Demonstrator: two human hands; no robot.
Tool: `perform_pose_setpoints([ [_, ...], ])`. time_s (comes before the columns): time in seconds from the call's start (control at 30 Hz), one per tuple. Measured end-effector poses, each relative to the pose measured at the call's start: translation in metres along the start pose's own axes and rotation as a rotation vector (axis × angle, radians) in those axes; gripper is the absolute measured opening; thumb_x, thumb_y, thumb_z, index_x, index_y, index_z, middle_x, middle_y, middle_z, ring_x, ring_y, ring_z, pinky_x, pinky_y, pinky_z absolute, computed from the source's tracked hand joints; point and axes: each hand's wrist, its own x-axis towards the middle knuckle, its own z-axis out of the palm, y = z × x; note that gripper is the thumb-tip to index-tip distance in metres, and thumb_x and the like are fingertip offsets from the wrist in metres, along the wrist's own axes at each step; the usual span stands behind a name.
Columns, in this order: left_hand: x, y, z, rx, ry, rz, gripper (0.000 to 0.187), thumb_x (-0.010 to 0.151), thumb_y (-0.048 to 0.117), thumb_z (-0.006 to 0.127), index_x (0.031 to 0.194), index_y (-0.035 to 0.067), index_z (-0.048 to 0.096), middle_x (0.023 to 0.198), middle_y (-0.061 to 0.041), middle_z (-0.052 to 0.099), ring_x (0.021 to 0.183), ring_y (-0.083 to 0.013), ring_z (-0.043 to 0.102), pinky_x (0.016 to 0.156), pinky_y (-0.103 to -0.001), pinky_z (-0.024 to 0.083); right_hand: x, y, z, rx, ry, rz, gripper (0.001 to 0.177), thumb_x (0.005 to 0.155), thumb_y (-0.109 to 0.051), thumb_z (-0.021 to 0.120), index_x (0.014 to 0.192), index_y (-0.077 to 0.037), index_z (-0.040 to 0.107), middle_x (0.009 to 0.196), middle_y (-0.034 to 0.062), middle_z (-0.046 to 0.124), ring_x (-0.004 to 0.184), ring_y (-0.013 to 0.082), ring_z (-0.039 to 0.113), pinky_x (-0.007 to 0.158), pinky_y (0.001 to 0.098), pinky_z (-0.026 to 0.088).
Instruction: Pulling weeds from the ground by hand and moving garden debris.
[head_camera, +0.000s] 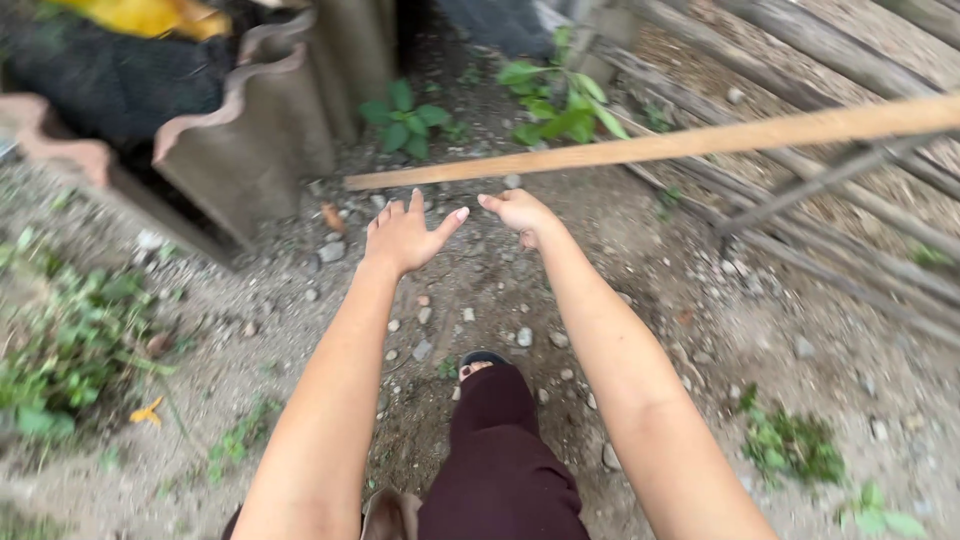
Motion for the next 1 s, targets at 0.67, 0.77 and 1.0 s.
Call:
perform_pose_setpoints([
  [0.67, 0.115, -0.071, -0.037, -0.104, 0.116, -0.195, 0.119, 0.078, 0.093, 0.037, 0.160, 0.007, 0.028, 0.160, -0.025, 0.035, 0.152, -0.0387, 0.029, 0.122, -0.053, 0.022, 0.179, -0.119, 0.062, -0.063, -0.116, -0.214, 0.048, 0.095, -0.042, 0.067, 0.128, -0.008, 0.061, 0.127, 0.0081, 0.062, 0.110, 0.0253, 0.063, 0.086, 0.0490, 0.059],
  [0.77, 0.157, -0.069, -0.034, -0.128, 0.132, -0.208, 0.120, 0.079, 0.094, 0.036, 0.161, 0.006, 0.028, 0.160, -0.026, 0.036, 0.151, -0.0387, 0.029, 0.122, -0.052, 0.023, 0.226, -0.136, 0.054, -0.121, 0.032, -0.257, 0.042, 0.098, -0.043, 0.060, 0.123, -0.009, 0.063, 0.119, 0.0096, 0.067, 0.105, 0.0271, 0.065, 0.084, 0.0497, 0.057],
  [1.0, 0.227, -0.079, -0.025, -0.109, 0.156, -0.213, 0.110, 0.084, 0.091, 0.028, 0.159, 0.010, 0.031, 0.159, -0.022, 0.038, 0.150, -0.0380, 0.032, 0.121, -0.052, 0.023, 0.471, -0.106, 0.045, -0.399, 0.488, -0.377, 0.047, 0.099, -0.049, 0.067, 0.113, -0.005, 0.077, 0.114, 0.0242, 0.075, 0.107, 0.0382, 0.071, 0.090, 0.0472, 0.056],
])
